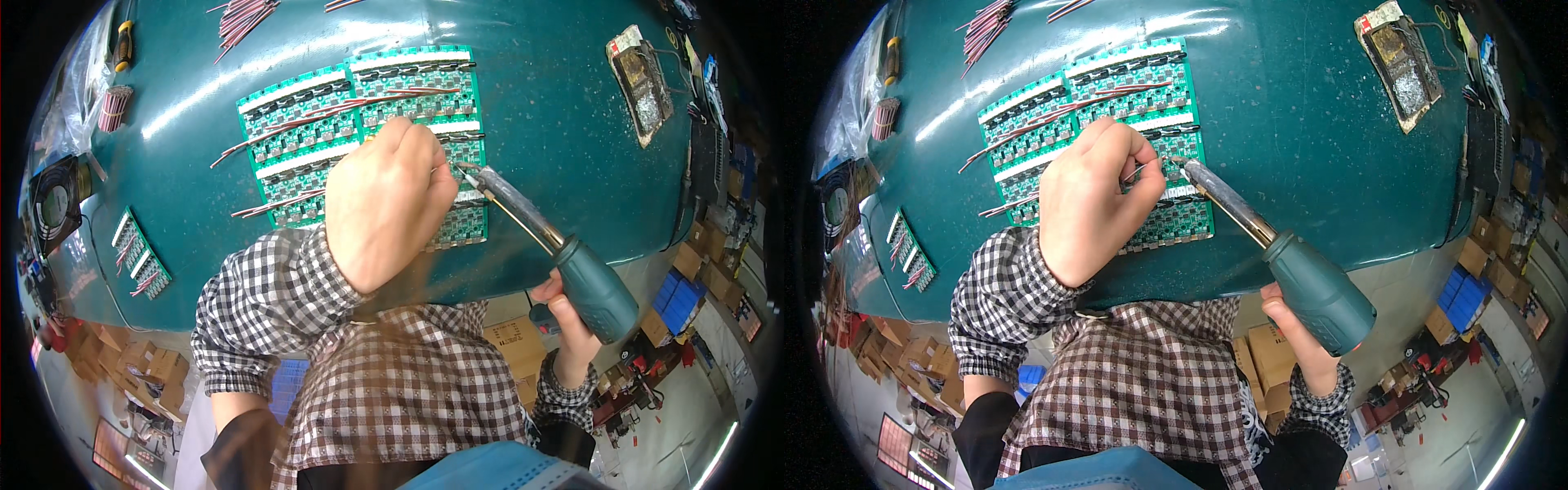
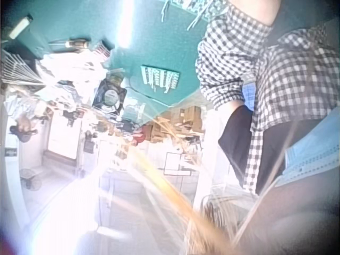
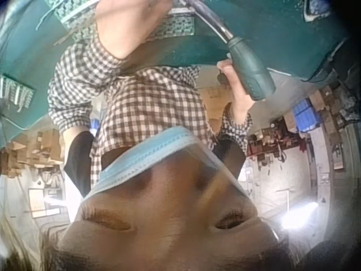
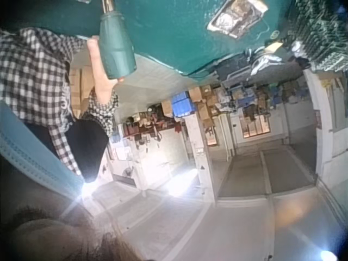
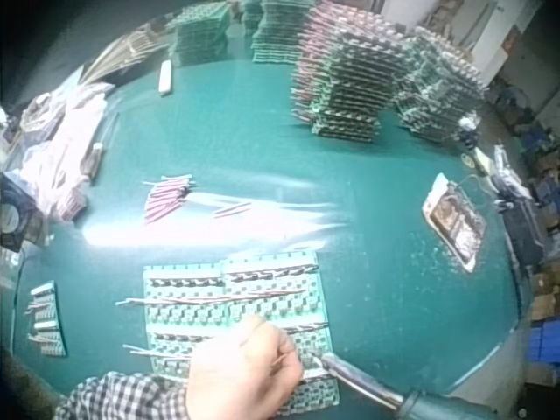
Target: The person solders wires to a green circuit board using a soldering iron and solder wire. They repeatedly apply heat and solder to connection points on the board, occasionally adjusting the board's position on the workbench.
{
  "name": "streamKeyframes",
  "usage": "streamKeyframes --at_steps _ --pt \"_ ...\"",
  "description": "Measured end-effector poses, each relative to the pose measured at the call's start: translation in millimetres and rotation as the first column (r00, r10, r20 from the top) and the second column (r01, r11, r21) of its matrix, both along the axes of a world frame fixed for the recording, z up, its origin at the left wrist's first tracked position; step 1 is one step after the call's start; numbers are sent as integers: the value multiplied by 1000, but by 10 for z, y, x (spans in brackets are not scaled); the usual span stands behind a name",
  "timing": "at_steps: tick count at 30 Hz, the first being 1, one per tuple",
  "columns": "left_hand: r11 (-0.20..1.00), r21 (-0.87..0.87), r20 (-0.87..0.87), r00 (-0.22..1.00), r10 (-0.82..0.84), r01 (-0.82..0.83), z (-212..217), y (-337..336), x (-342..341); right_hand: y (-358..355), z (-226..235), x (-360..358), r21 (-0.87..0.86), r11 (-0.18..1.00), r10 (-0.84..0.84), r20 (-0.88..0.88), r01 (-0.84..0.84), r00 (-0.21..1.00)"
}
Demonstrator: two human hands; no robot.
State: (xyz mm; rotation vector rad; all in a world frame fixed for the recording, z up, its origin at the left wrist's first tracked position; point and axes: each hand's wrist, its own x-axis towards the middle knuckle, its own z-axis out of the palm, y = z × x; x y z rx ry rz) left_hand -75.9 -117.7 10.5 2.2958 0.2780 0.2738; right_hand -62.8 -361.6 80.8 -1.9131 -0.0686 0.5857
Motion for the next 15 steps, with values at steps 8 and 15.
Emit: streamKeyframes --at_steps 8,15 --pt "1000 7 -16 1000 3 -3 -4 3 -8 19 25 1 -15 1000 -16 -18 16 1000" --pt "1000 27 -63 998 10 -8 19 -4 -4 27 26 -8 -49 999 -15 -23 14 1000"
